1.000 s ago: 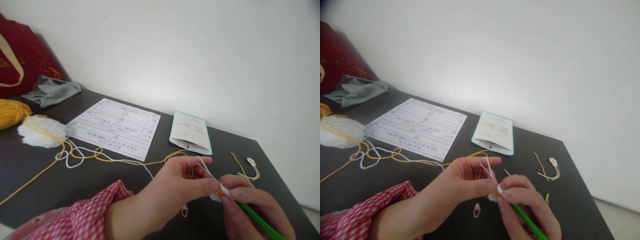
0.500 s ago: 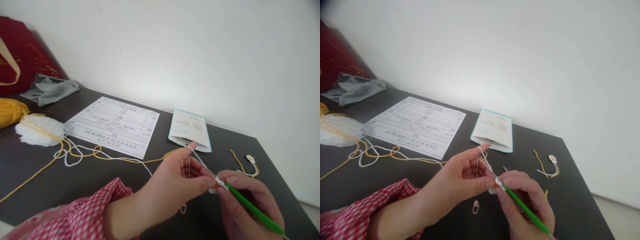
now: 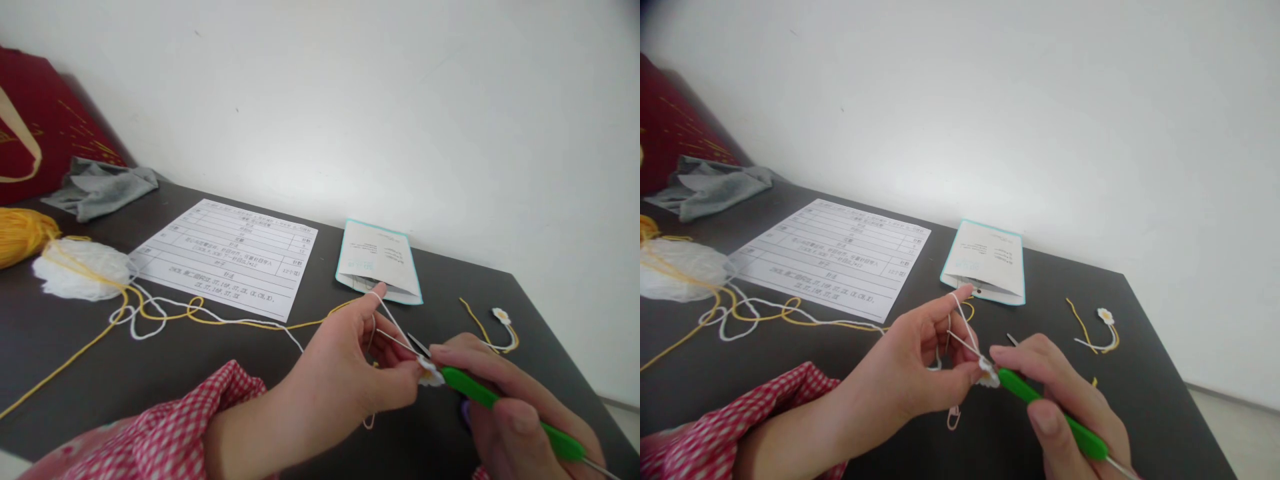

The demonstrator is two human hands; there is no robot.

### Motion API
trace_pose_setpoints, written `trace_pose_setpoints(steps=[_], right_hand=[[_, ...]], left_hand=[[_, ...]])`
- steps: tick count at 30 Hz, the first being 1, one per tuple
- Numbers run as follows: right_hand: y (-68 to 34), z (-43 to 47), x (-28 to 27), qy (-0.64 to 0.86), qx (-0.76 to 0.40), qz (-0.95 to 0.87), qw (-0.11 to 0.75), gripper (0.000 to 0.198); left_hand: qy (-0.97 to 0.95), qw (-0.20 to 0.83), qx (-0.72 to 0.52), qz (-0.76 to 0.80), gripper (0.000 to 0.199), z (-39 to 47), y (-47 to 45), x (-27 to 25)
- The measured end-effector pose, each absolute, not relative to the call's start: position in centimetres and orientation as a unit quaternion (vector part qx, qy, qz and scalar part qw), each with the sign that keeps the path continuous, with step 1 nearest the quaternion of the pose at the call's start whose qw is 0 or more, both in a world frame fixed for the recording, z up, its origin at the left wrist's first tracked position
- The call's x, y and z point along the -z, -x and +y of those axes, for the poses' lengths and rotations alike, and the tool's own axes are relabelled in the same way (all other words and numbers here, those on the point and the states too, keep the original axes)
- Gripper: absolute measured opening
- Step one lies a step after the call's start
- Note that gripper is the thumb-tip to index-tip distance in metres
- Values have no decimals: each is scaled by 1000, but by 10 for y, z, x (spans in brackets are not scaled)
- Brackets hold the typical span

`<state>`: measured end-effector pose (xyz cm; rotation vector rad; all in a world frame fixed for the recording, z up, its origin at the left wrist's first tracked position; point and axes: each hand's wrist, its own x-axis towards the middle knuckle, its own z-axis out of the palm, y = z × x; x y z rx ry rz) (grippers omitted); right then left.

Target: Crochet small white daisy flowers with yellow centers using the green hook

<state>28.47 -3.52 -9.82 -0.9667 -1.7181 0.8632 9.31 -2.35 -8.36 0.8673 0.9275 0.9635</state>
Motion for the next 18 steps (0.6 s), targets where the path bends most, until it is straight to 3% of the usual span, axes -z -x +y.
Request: trace_pose_setpoints(steps=[2, 5, 12, 15, 18], right_hand=[[-291, -33, 92, 389, -321, -755, 419, 30], [-295, -31, 86, 406, -270, -773, 406, 32], [-285, -24, 82, 423, -498, -621, 433, 20], [-281, -21, 83, 414, -517, -603, 445, 18], [-278, -25, 85, 414, -492, -606, 468, 28]], left_hand=[[-410, 677, -434, 430, 84, -24, -93, 84], [-411, 662, -451, 435, 85, -23, -93, 88], [-397, 654, -491, 417, 88, -21, -96, 97], [-404, 644, -498, 418, 85, -21, -97, 98], [-412, 645, -485, 423, 81, -22, -96, 100]])
